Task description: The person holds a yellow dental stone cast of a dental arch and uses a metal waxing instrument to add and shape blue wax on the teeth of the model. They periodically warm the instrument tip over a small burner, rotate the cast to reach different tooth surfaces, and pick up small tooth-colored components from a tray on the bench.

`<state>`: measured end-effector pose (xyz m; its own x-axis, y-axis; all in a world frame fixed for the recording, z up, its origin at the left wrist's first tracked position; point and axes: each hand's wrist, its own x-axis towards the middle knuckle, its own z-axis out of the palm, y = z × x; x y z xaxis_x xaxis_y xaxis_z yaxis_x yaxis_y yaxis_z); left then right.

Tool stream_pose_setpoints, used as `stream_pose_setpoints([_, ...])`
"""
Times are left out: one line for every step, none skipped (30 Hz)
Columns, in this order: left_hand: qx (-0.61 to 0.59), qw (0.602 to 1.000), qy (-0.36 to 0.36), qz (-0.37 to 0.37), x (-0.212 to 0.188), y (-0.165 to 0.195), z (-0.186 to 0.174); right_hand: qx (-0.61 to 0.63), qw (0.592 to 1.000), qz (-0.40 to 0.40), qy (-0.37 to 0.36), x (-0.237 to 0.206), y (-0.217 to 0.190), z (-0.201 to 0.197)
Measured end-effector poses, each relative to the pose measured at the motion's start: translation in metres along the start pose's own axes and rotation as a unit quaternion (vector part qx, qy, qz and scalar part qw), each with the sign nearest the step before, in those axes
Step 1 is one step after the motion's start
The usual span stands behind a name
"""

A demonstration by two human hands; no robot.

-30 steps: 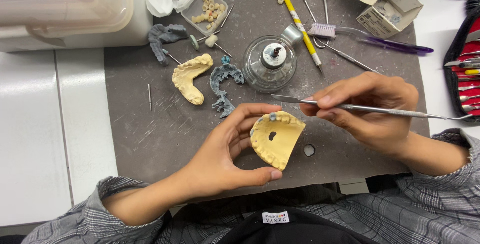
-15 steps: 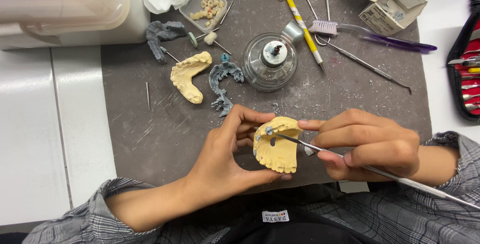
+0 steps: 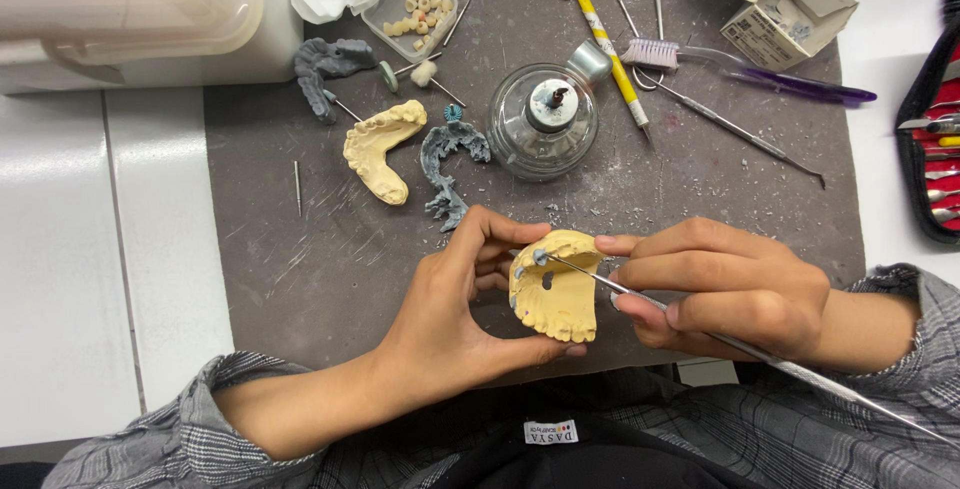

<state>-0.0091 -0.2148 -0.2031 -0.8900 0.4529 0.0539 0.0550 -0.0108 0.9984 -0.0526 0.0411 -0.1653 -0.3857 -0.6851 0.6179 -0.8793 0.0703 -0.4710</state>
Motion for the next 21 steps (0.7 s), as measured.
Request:
stream_pose_setpoints([0.001,1.0,0.0,0.001,0.0002,-0.0002,0.0,0.0,1.0,-0.001,0.003,0.0004,0.0003,0.0003])
stream_pose_setpoints([0.003,1.0,0.0,0.003,0.0003,-0.0004,0.0,0.0,1.0,-0.003,0.007,0.0007,0.0006,0.0008])
stream_pose_setpoints([0.002,1.0,0.0,0.003,0.0005,-0.0006,0.0001,0.001,1.0,-0.004,0.01,0.0009,0.0008,0.0009])
stream_pose_setpoints([0.001,1.0,0.001,0.003,0.0007,-0.0008,0.0003,0.001,1.0,-0.004,0.009,0.0009,0.0009,0.0011])
stream_pose_setpoints([0.0,1.0,0.001,0.003,0.0008,-0.0009,0.0003,0.002,1.0,-0.004,0.008,0.001,0.001,0.0012])
stream_pose_setpoints([0.0,1.0,0.0,0.002,0.0008,-0.0009,0.0002,0.003,1.0,-0.004,0.007,0.001,0.001,0.0013])
stream_pose_setpoints([0.001,1.0,0.0,0.001,0.0007,-0.0009,0.0001,0.003,1.0,-0.005,0.007,0.001,0.001,0.0014])
stream_pose_setpoints([0.001,1.0,0.0,0.0,0.0008,-0.0009,0.0,0.003,1.0,-0.005,0.006,0.001,0.001,0.0013])
stream_pose_setpoints([0.0,1.0,0.0,-0.002,0.0006,-0.0009,0.0001,0.004,1.0,-0.006,0.006,0.001,0.0008,0.0013])
stream_pose_setpoints([0.0,1.0,0.0,-0.004,0.0004,-0.0008,0.0004,0.004,1.0,-0.004,0.006,0.001,0.0005,0.0011])
stream_pose_setpoints([-0.001,1.0,0.001,-0.006,0.0003,-0.0008,0.0006,0.005,1.0,-0.002,0.005,0.0009,0.0001,0.0009])
stream_pose_setpoints([-0.002,1.0,0.001,-0.007,0.0006,-0.001,0.0007,0.006,1.0,0.0,0.005,0.0008,-0.0002,0.0008])
stream_pose_setpoints([-0.003,1.0,0.0,-0.008,0.001,-0.0012,0.0007,0.008,1.0,0.002,0.004,0.0008,-0.0004,0.0006])
stream_pose_setpoints([-0.004,1.0,0.0,-0.008,0.0012,-0.0013,0.0007,0.01,1.0,0.003,0.004,0.0007,-0.0005,0.0006])
stream_pose_setpoints([-0.005,1.0,0.0,-0.008,0.0012,-0.0013,0.0007,0.012,1.0,0.004,0.003,0.0007,-0.0006,0.0005])
stream_pose_setpoints([-0.006,1.0,0.0,-0.008,0.0011,-0.0013,0.0006,0.011,1.0,0.003,0.003,0.0007,-0.0006,0.0006])
stream_pose_setpoints([-0.006,1.0,0.0,-0.009,0.001,-0.0013,0.0006,0.01,1.0,0.002,0.003,0.0007,-0.0005,0.0007])
stream_pose_setpoints([-0.007,1.0,0.0,-0.009,0.001,-0.0013,0.0007,0.01,1.0,0.001,0.003,0.0007,-0.0004,0.0007])
stream_pose_setpoints([-0.008,1.0,0.0,-0.01,0.001,-0.0013,0.0008,0.012,1.0,0.002,0.003,0.0006,-0.0003,0.0009])
stream_pose_setpoints([-0.009,1.0,0.0,-0.011,0.001,-0.0013,0.001,0.014,1.0,0.002,0.003,0.0006,-0.0003,0.001])
stream_pose_setpoints([-0.009,1.0,0.0,-0.01,0.0009,-0.0013,0.001,0.016,1.0,0.002,0.003,0.0004,-0.0004,0.0011])
